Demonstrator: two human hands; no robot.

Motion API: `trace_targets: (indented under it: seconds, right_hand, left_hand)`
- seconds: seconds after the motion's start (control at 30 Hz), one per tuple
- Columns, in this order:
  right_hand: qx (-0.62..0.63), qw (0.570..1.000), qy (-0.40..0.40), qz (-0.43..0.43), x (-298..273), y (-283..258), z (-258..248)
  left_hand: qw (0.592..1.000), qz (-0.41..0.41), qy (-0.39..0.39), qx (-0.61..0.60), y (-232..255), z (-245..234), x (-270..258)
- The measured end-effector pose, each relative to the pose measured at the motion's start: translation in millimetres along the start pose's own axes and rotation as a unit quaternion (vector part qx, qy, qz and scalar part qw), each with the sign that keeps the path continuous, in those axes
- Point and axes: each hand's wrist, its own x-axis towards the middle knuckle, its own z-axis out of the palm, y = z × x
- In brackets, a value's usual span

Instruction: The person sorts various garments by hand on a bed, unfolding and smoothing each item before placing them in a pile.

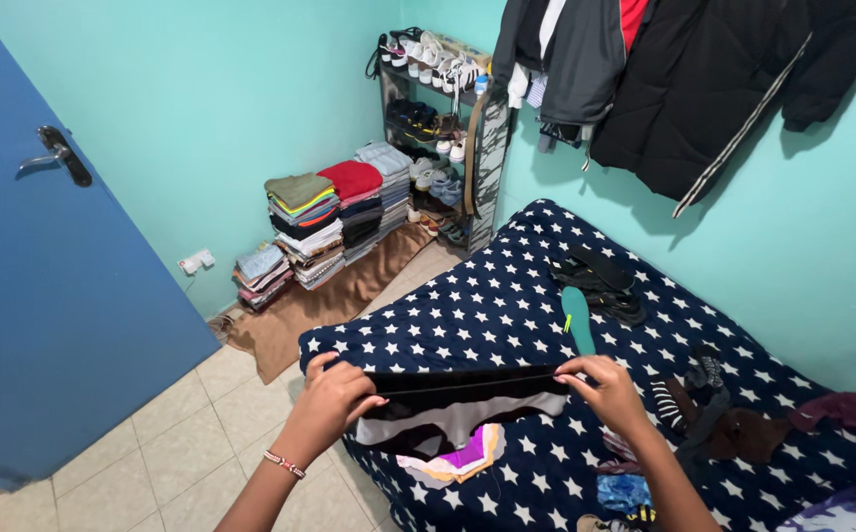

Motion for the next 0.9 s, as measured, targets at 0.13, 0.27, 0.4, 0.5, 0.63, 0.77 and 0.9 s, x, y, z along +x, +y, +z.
trace_targets:
  seconds: [0.13,0.27,0.4,0.5,0.63,0.77,0.9]
  right_hand:
    - [-0.173,0.970,0.058,-0.159,3.3,-8.6,-12.3]
    - [-0.208,0.946,0.095,-0.230,0.2,-10.1,-17.5]
    - [-0.125,0.972,0.034,-0.195,0.7,15.5,-9.7]
    - [0.148,0.978,-0.047,-0.139,1.3,53.9,1.4]
    - [0.560,0.813,-0.162,-0.005,-4.0,95.1,7.8]
    - [0.649,0.739,-0.181,0.009,-1.9,113.6,7.0]
    - [0.553,0.817,-0.155,0.050,4.7,116.8,1.1]
  left_hand:
    - [0.992,0.047,0.100,0.055,1.2,2.0,-2.1]
    - [0.990,0.051,0.070,0.109,-0.4,5.8,0.9]
    - [0.994,0.032,0.094,0.039,2.6,13.4,3.0]
    - [0.995,-0.032,0.062,-0.068,-2.5,17.8,4.3]
    - [0.970,-0.100,0.066,-0.210,-19.2,30.0,1.1]
    - [0.860,-0.179,0.016,-0.478,-33.6,57.0,-4.3]
    - [0.800,-0.200,-0.035,-0.565,-25.0,61.7,-10.1]
